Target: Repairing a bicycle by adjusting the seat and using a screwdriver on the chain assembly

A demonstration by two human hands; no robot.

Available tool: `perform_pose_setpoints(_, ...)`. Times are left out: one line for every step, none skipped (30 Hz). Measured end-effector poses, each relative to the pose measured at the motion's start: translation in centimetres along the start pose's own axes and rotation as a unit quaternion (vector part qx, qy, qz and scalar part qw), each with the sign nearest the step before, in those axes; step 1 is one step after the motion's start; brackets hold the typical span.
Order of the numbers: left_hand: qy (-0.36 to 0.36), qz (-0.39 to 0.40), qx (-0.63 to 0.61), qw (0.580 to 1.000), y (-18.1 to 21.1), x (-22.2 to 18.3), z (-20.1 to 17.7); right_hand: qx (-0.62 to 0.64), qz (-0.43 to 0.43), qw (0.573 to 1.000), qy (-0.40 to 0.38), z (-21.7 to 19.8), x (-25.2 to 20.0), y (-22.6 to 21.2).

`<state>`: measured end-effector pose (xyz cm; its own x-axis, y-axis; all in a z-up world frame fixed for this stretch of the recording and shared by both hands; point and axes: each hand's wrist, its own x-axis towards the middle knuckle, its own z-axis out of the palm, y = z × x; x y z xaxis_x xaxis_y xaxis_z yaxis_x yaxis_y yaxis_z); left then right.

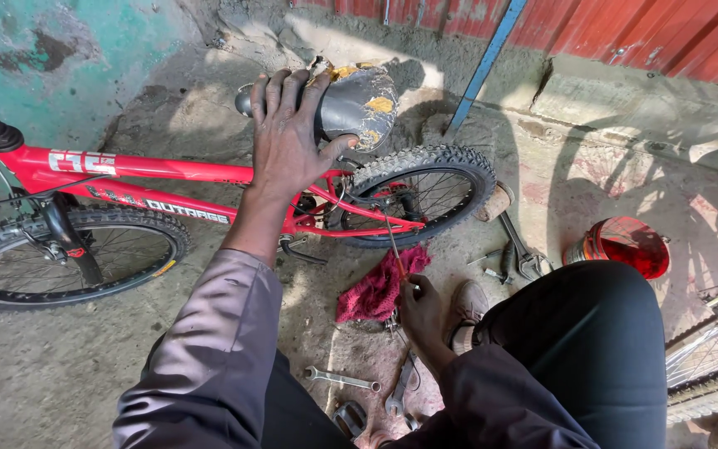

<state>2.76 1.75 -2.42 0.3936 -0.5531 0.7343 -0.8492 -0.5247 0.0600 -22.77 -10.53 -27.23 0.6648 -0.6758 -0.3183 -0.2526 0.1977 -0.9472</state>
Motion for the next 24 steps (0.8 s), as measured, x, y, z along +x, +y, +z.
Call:
perform_pose_setpoints(0.004, 0.002, -0.004, 1.0, 0.0, 0.0, 0.0, 0.004, 0.001, 1.0, -0.001, 0.0, 0.1, 0.1)
perform_pose_setpoints(0.007, 0.003, -0.008, 1.0, 0.1, 0.0, -0.1, 0.008, 0.002, 1.0, -0.003, 0.0, 0.1, 0.2)
perform_pose_setpoints(0.007, 0.003, -0.008, 1.0, 0.0, -0.1, 0.0, 0.008, 0.002, 1.0, -0.003, 0.1, 0.0, 0.1)
perform_pose_setpoints(0.005, 0.001, -0.006, 1.0, 0.0, -0.1, 0.1, 0.011, 0.004, 1.0, 0.0, 0.2, -0.1, -0.1)
perform_pose_setpoints(0.003, 0.0, -0.004, 1.0, -0.1, -0.1, 0.2, 0.015, 0.005, 1.0, 0.002, 0.2, -0.2, -0.2)
perform_pose_setpoints(0.003, 0.0, -0.004, 1.0, -0.1, -0.1, 0.3, 0.014, 0.005, 1.0, 0.002, 0.2, -0.2, -0.2)
perform_pose_setpoints(0.003, -0.001, -0.005, 1.0, -0.1, -0.1, 0.3, 0.026, 0.013, 1.0, -0.006, 0.1, -0.3, -0.3)
perform_pose_setpoints(0.003, -0.002, -0.004, 1.0, -0.1, -0.1, 0.3, 0.039, 0.021, 0.999, -0.014, 0.2, -0.3, -0.3)
perform_pose_setpoints(0.003, -0.002, -0.004, 1.0, -0.1, 0.0, 0.3, 0.039, 0.02, 0.999, -0.014, 0.3, -0.2, -0.2)
perform_pose_setpoints(-0.003, -0.006, -0.001, 1.0, -0.2, -0.1, 0.4, 0.03, 0.018, 0.999, -0.01, 0.3, -0.2, -0.1)
perform_pose_setpoints(-0.009, -0.009, 0.002, 1.0, -0.2, -0.1, 0.4, 0.022, 0.016, 1.0, -0.005, 0.3, -0.1, 0.0)
perform_pose_setpoints(-0.009, -0.009, 0.002, 1.0, -0.3, -0.1, 0.5, 0.022, 0.016, 1.0, -0.005, 0.2, -0.2, -0.1)
perform_pose_setpoints(-0.009, -0.01, 0.004, 1.0, -0.3, 0.0, 0.5, 0.019, 0.008, 1.0, -0.013, 0.2, -0.2, -0.1)
perform_pose_setpoints(-0.01, -0.01, 0.007, 1.0, -0.3, 0.0, 0.6, 0.016, 0.001, 1.0, -0.022, 0.2, -0.3, -0.1)
perform_pose_setpoints(-0.01, -0.011, 0.007, 1.0, -0.2, -0.1, 0.5, 0.016, 0.001, 1.0, -0.023, 0.3, -0.6, -0.3)
perform_pose_setpoints(-0.005, -0.008, 0.004, 1.0, -0.1, 0.0, 0.4, -0.039, -0.042, 0.998, -0.005, 0.5, -0.8, -0.4)
perform_pose_setpoints(0.001, -0.005, 0.001, 1.0, 0.0, 0.0, 0.2, -0.093, -0.084, 0.992, 0.014, 0.7, -1.0, -0.6)
perform_pose_setpoints(0.001, -0.005, 0.001, 1.0, -0.1, 0.0, 0.4, -0.093, -0.084, 0.992, 0.013, 0.9, -1.1, -0.7)
perform_pose_setpoints(-0.009, -0.012, 0.007, 1.0, -0.2, 0.1, 0.5, -0.076, -0.08, 0.994, 0.007, 1.2, -1.3, -0.9)
perform_pose_setpoints(-0.019, -0.02, 0.011, 1.0, -0.2, 0.2, 0.6, -0.059, -0.076, 0.995, 0.001, 1.4, -1.4, -1.1)
perform_pose_setpoints(-0.018, -0.02, 0.012, 1.0, 0.4, 0.5, 0.6, -0.059, -0.077, 0.995, 0.001, 1.5, -1.7, -1.4)
perform_pose_setpoints(-0.061, -0.057, 0.046, 0.995, 0.9, 0.9, 0.5, -0.122, -0.105, 0.987, 0.008, 1.6, -1.9, -1.7)
perform_pose_setpoints(-0.104, -0.094, 0.08, 0.987, 1.5, 1.3, 0.4, -0.184, -0.133, 0.974, 0.016, 1.8, -2.2, -2.1)
perform_pose_setpoints(-0.102, -0.092, 0.081, 0.987, 2.3, 1.6, 0.6, -0.182, -0.135, 0.974, 0.017, 1.9, -2.1, -1.7)
